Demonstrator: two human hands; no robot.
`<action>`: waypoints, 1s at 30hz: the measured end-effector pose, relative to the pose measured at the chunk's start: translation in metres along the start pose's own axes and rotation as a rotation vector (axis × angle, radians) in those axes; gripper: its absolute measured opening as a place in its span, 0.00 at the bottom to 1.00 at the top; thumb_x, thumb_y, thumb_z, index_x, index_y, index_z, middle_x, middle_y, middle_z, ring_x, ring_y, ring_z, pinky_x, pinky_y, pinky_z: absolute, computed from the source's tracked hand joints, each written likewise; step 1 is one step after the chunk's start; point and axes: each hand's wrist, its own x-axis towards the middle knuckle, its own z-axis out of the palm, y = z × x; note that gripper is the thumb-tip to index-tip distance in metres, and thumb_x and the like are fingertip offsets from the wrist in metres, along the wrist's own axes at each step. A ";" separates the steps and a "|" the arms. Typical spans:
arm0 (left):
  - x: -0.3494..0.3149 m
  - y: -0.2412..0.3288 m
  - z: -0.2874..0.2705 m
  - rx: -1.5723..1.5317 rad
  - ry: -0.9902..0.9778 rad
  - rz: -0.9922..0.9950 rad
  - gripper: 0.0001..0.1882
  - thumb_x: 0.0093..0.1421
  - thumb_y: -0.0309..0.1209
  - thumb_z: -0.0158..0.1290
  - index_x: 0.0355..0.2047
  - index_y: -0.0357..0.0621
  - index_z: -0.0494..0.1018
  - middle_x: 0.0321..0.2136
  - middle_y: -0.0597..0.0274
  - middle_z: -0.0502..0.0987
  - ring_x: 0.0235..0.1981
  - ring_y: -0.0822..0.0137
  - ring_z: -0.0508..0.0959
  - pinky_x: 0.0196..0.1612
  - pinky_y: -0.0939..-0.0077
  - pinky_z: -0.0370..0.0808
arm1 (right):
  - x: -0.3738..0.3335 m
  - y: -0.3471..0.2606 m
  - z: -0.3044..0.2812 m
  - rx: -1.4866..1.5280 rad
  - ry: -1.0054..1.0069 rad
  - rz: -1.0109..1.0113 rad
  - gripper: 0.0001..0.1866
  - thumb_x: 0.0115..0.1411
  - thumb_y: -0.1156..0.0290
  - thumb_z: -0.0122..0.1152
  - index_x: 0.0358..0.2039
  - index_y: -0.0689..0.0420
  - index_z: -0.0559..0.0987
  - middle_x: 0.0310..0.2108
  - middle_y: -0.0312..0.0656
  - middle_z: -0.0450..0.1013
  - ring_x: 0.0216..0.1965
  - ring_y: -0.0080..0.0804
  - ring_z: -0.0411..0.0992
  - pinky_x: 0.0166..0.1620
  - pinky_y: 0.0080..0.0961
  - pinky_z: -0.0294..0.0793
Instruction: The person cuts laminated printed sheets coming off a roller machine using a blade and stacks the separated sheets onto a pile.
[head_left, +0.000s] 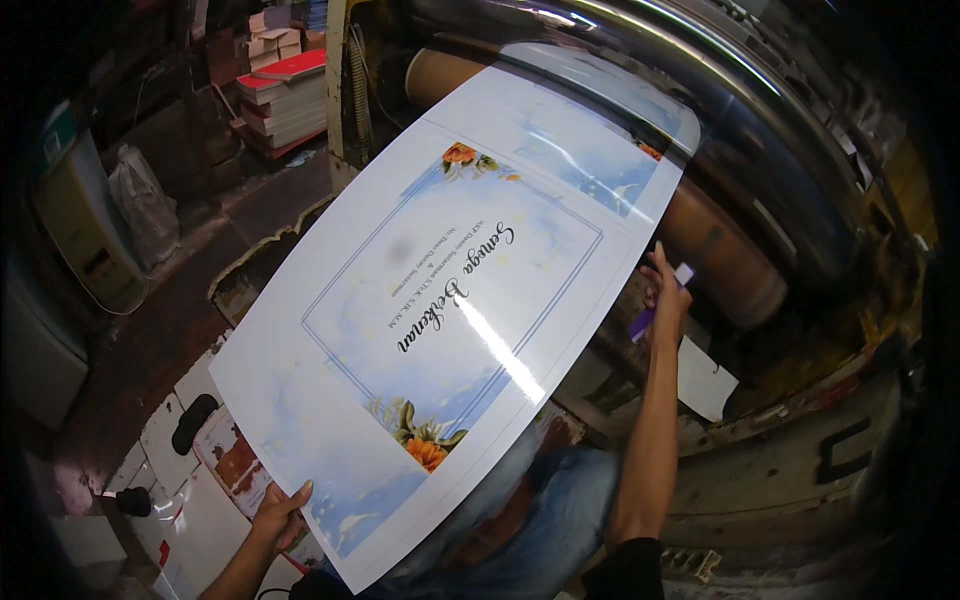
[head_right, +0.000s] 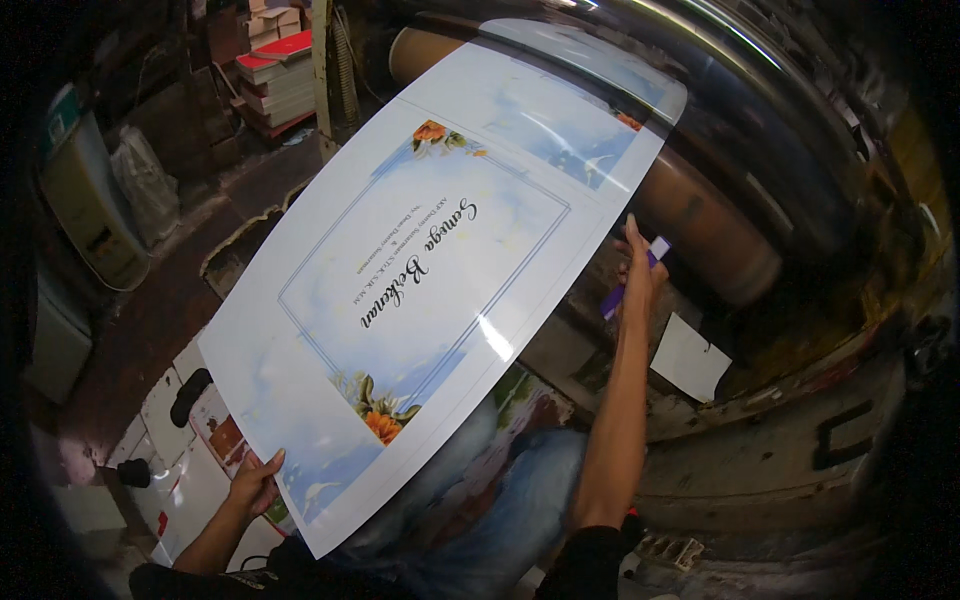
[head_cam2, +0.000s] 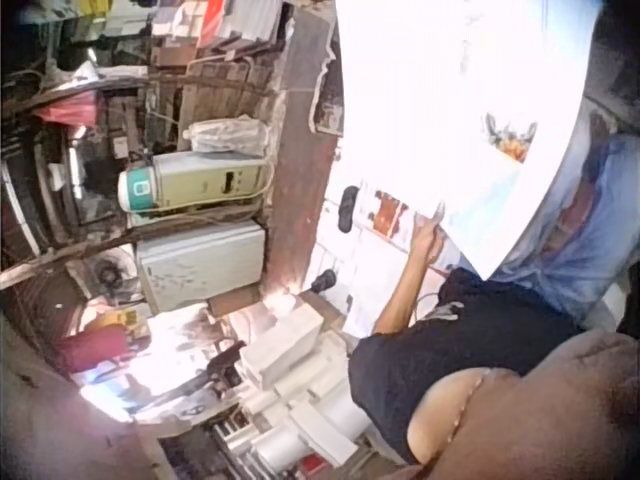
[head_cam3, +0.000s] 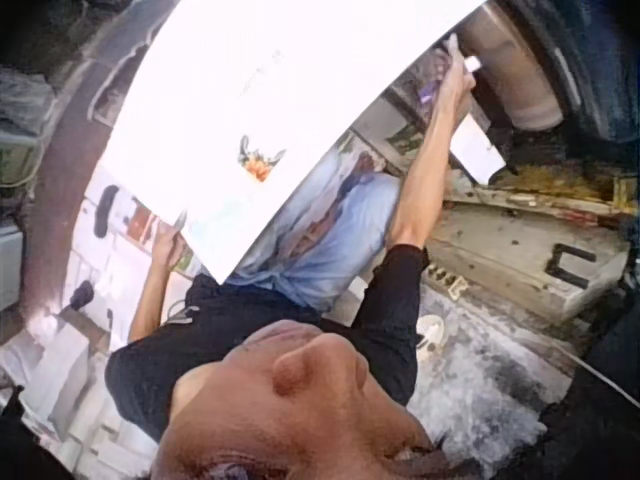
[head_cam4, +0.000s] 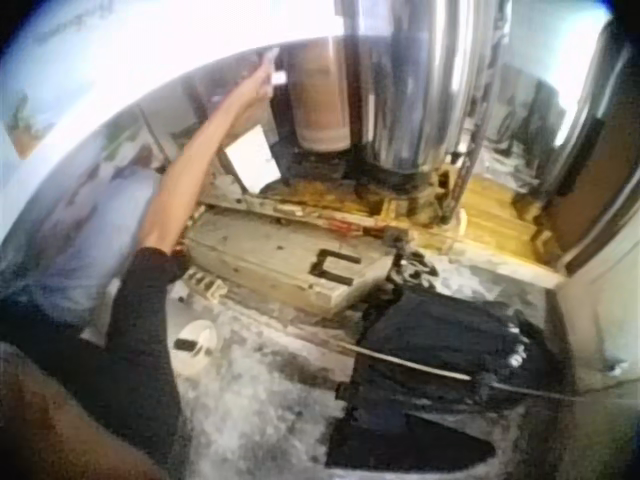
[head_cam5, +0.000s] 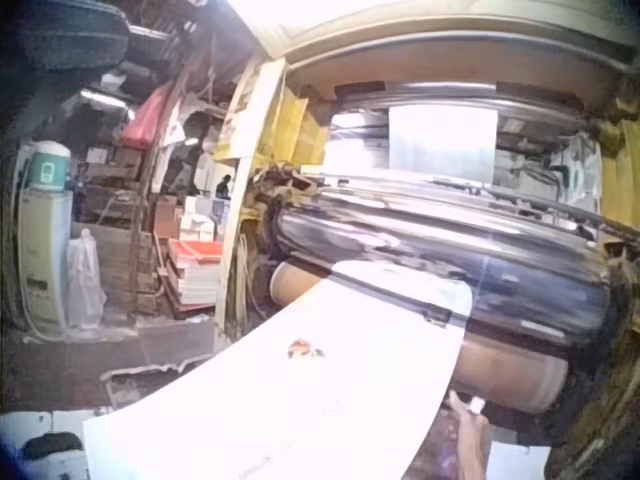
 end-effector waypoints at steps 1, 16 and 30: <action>-0.002 -0.002 0.001 -0.029 0.020 -0.017 0.19 0.63 0.27 0.54 0.52 0.37 0.62 0.40 0.55 0.77 0.37 0.62 0.81 0.35 0.59 0.84 | 0.006 0.001 0.004 0.002 0.006 0.002 0.20 0.54 0.57 0.69 0.39 0.60 0.80 0.25 0.34 0.75 0.18 0.16 0.67 0.18 0.14 0.60; 0.014 -0.144 -0.416 0.124 -0.044 -0.101 0.25 0.60 0.22 0.55 0.57 0.38 0.61 0.46 0.57 0.75 0.46 0.64 0.77 0.47 0.66 0.77 | -0.215 0.232 0.065 -0.201 -0.106 0.073 0.14 0.45 0.68 0.77 0.24 0.56 0.76 0.22 0.33 0.73 0.24 0.22 0.73 0.24 0.19 0.66; 0.078 -0.181 -0.496 0.177 0.188 -0.080 0.26 0.59 0.25 0.58 0.55 0.39 0.62 0.41 0.59 0.75 0.38 0.66 0.78 0.37 0.72 0.81 | -0.322 0.182 0.092 -0.034 -0.322 0.137 0.15 0.54 0.67 0.66 0.37 0.64 0.77 0.23 0.40 0.75 0.18 0.17 0.69 0.16 0.08 0.55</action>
